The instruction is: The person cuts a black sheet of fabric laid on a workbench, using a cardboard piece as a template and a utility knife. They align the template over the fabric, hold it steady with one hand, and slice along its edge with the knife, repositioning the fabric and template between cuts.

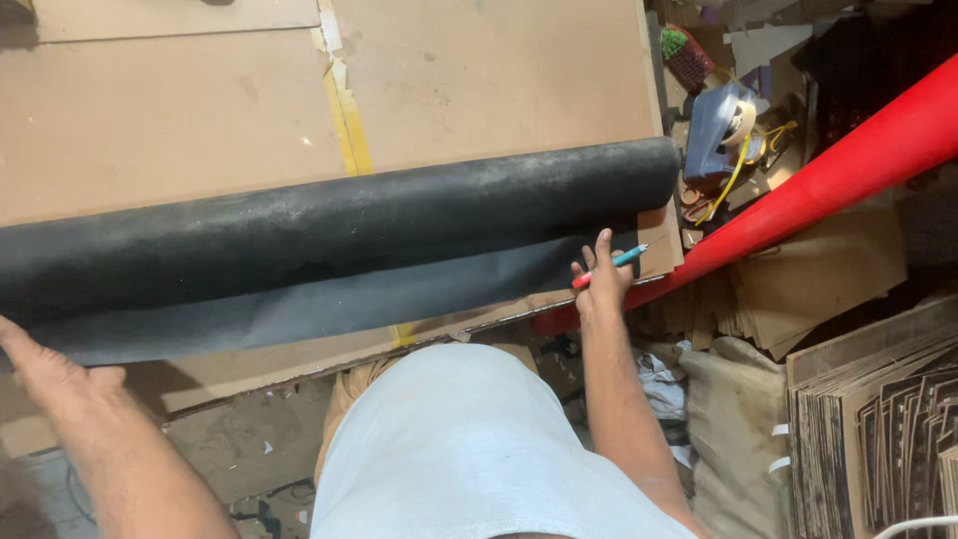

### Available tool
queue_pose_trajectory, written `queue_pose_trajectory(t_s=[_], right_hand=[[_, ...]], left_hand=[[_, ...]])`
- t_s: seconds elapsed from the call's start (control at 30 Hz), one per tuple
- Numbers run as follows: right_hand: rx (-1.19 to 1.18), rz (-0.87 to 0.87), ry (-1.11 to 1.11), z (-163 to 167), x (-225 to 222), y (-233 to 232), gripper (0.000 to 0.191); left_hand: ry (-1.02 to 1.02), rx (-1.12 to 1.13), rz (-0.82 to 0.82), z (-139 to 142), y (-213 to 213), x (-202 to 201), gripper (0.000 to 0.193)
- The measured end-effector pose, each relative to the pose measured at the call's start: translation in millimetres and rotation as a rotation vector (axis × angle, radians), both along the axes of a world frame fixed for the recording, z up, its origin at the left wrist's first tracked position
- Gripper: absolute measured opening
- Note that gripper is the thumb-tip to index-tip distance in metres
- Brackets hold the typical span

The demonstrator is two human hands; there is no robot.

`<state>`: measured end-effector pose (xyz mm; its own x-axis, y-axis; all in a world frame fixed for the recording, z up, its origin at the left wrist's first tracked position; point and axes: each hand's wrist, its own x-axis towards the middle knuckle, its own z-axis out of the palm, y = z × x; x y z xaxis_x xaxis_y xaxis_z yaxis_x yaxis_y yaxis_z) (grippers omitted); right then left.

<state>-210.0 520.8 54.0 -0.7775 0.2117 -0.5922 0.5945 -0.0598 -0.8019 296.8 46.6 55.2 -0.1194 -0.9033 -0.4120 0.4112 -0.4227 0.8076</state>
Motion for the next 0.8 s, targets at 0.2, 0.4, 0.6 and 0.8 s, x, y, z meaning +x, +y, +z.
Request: queue_pose_trajectory(t_s=[0.2,0.4,0.6,0.8], right_hand=[[1.035,0.191,0.359,-14,-38,-35,0.071],[1.214,0.399,0.194,4,-72,-36,0.055],[0.374,0.229,0.274,-2,-109,-73,0.048],[0.14,0.321,0.489,-1,-165,-124,0.047]], left_hand=[[-0.254,0.198,0.249,14,-45,-45,0.108],[-0.421,0.254,0.337,3,-77,-74,0.099],[-0.279,0.344,0.372,7,-90,-86,0.088],[-0.279,0.247,0.482,17,-108,-115,0.09]])
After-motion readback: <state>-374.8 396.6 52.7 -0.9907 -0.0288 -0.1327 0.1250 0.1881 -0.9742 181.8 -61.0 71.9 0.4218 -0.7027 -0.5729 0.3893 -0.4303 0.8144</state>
